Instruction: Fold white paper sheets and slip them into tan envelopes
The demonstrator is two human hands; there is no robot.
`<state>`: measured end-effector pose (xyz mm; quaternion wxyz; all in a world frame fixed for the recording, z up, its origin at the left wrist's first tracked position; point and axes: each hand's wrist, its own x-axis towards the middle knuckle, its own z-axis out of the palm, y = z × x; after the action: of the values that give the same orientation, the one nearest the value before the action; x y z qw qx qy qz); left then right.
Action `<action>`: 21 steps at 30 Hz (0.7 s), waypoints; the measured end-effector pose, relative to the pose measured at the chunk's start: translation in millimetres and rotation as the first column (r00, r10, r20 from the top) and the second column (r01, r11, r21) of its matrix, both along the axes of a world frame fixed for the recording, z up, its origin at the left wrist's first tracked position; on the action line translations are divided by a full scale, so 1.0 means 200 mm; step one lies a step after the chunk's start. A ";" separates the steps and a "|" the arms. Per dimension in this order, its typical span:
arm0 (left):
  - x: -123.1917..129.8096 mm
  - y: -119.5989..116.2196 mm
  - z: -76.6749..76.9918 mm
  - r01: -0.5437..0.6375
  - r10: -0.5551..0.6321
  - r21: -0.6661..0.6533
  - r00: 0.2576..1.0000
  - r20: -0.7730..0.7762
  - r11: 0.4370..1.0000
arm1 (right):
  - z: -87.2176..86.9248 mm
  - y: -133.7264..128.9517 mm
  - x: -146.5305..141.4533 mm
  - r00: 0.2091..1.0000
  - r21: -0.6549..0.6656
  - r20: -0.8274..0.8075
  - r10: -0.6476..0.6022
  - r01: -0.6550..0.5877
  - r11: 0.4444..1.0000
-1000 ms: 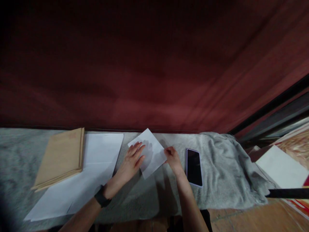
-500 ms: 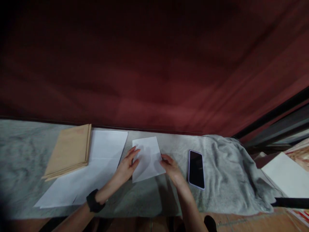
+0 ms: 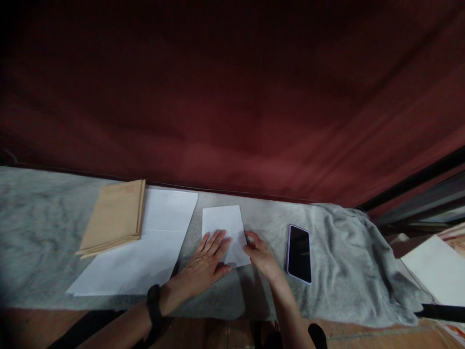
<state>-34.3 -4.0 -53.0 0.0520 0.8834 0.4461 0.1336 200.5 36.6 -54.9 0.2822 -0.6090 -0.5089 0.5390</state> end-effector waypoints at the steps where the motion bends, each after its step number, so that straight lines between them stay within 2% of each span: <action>1: 0.00 -0.01 0.01 0.035 -0.035 -0.009 0.999 -0.006 0.999 | 0.00 0.00 0.00 1.000 0.007 0.021 0.013 -0.013 1.000; 5: 0.02 -0.05 0.03 0.163 -0.163 -0.017 0.987 -0.008 0.986 | 0.03 -0.01 0.01 0.997 -0.010 0.020 0.071 -0.071 0.997; 9: 0.03 -0.06 0.03 0.126 -0.126 -0.005 0.992 0.006 0.992 | 0.05 -0.02 0.02 0.997 -0.064 -0.055 0.057 -0.060 0.996; 14: 0.02 -0.04 0.02 0.111 -0.110 0.024 0.993 -0.032 0.994 | 0.05 -0.03 0.03 0.996 -0.050 -0.083 0.044 -0.048 0.998; 18: 0.02 -0.04 0.02 0.105 -0.100 0.069 0.993 -0.067 0.992 | 0.04 0.01 0.05 0.996 0.123 0.088 -0.034 0.023 0.992; 21: 0.01 -0.04 -0.01 0.136 -0.124 0.128 0.987 -0.101 0.982 | 0.04 0.02 0.02 0.979 0.315 0.172 -0.111 0.052 0.948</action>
<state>-31.8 -12.3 -54.5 -0.0200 0.9174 0.3792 0.1187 205.3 41.3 -47.2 0.3470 -0.6258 -0.5855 0.3809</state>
